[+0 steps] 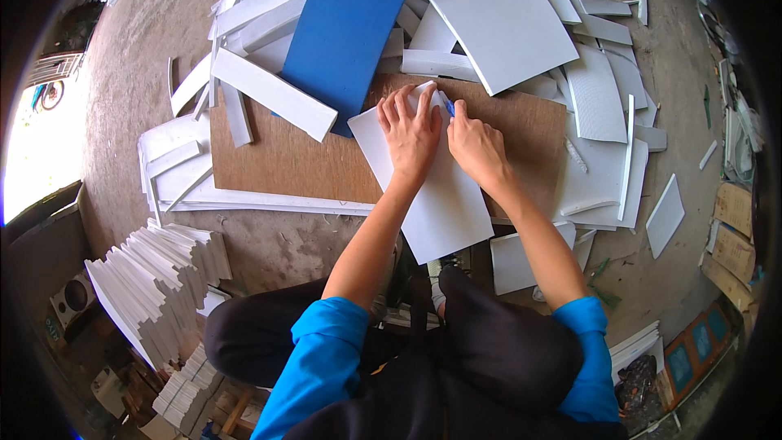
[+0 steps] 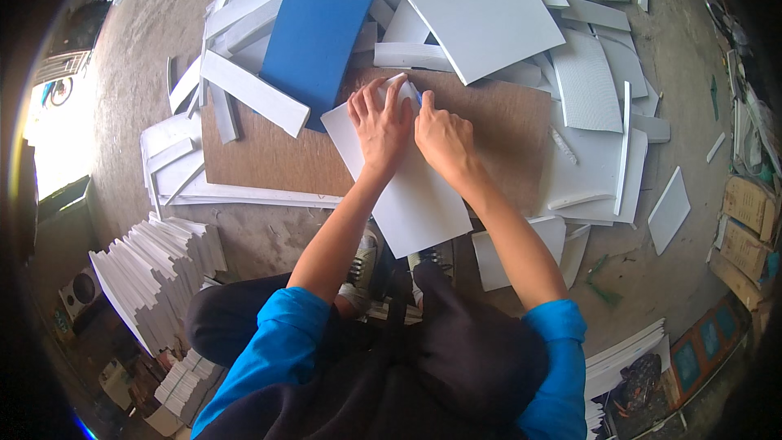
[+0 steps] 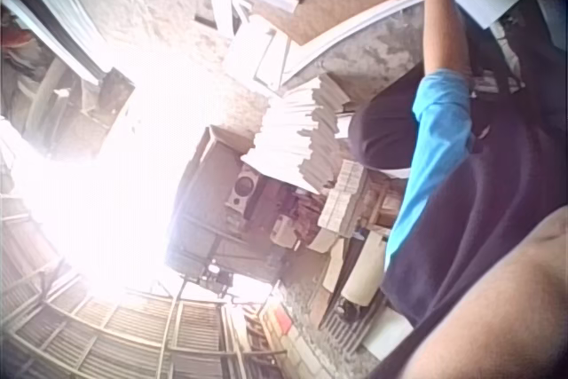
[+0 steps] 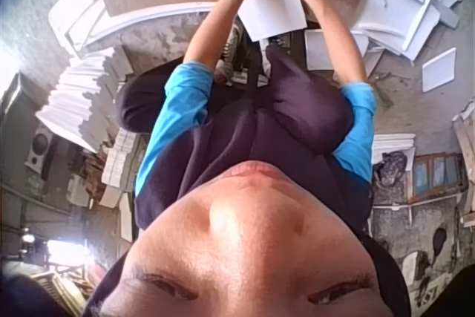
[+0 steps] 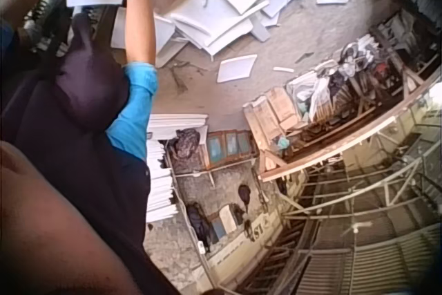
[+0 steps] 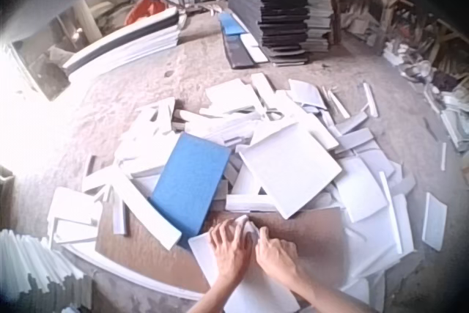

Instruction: The person sits on the floor and uses a utility knife to cut a blue plastic sheet and a white plastic sheet. They align the sheets, score the edges with the knife, and snap off the excess material to create straight cuts.

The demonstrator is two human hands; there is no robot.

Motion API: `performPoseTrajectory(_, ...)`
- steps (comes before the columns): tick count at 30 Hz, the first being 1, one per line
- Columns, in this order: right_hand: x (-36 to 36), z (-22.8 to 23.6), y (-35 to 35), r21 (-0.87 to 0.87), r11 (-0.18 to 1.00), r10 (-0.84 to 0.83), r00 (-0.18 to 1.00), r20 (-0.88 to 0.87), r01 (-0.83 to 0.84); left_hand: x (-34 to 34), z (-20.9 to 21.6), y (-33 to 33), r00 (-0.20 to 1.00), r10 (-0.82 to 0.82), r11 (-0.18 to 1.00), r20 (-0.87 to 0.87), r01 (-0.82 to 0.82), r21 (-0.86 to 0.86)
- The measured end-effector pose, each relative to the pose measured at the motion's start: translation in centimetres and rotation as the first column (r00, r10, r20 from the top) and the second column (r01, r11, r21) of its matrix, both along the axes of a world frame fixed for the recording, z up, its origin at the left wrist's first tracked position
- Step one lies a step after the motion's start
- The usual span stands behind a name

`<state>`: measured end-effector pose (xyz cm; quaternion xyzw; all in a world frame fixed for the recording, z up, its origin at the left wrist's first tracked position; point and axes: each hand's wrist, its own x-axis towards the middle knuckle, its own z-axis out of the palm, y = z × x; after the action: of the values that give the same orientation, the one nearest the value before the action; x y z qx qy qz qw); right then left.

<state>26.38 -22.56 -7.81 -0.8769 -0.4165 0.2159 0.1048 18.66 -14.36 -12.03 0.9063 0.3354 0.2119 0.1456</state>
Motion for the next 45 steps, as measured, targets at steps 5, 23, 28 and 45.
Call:
performPoseTrajectory(5,0.1,0.4,0.3,-0.012,1.0,0.01,1.0,0.003,-0.01,0.0,-0.2,0.0,1.0,0.007,1.0,0.006,-0.007,0.005)
performPoseTrajectory(23,2.1,1.0,2.9,-0.138,0.99,0.022,0.996,-0.088,-0.034,0.1,-0.3,-0.1,1.0,0.01,1.0,-0.018,-0.01,0.014)
performPoseTrajectory(28,1.6,0.2,1.8,-0.101,0.995,-0.007,0.991,-0.132,-0.006,0.2,-0.9,-0.1,1.0,0.027,0.998,-0.011,-0.027,0.062)
performPoseTrajectory(45,-0.8,2.0,-3.1,-0.13,0.991,0.032,0.999,0.018,-0.029,0.2,-0.2,-0.3,1.0,0.02,0.997,0.015,-0.021,0.071)
